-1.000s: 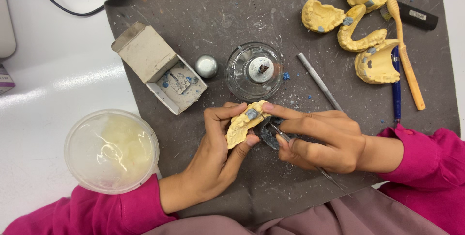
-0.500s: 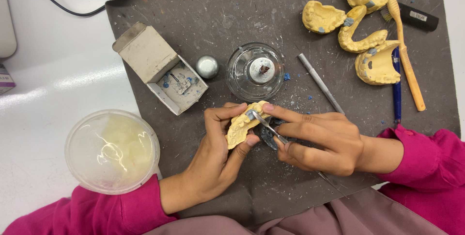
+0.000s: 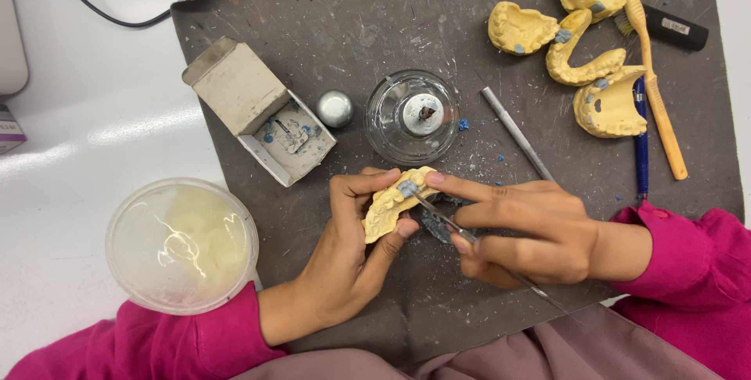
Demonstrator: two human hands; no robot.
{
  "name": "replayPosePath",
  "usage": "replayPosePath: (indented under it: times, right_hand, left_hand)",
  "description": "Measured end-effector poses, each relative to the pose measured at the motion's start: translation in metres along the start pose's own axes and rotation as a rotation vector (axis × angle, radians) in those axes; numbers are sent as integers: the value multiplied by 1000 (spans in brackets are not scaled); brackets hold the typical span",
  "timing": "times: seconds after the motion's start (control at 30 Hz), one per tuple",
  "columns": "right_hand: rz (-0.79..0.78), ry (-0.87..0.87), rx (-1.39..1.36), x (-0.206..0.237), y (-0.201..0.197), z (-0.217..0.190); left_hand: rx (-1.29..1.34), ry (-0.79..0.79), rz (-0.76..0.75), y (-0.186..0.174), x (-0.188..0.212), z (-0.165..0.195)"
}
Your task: The person holds a yellow dental stone model in one hand and uses a metal wax carver to shape and smooth blue material on the model's teeth, rotating the model to reach different sides. Other dental models, a toothbrush, and a plaster bowl sit on the work mat nearby.
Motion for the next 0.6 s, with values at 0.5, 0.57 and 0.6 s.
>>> replayPosePath:
  times: [0.5,0.57,0.6]
  right_hand:
    - [87,106,-184,12,-5,-2]
    - [120,132,-210,14,-5,0]
    - [147,160,-222,14,-5,2]
  left_hand:
    - [384,-234,-65,-8,-1,6]
    - [394,-246,-88,-9,-1,7]
    - [373,-255,-101,-10,-1,7]
Point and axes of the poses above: each hand's wrist, its own x-axis away from the middle knuckle, its own y-axis out of the palm, z = x × y, the point moved 2 cm from there along -x, towards the middle knuckle, and after that the axes turned 12 degrees about -x, right-handed, at the moved point
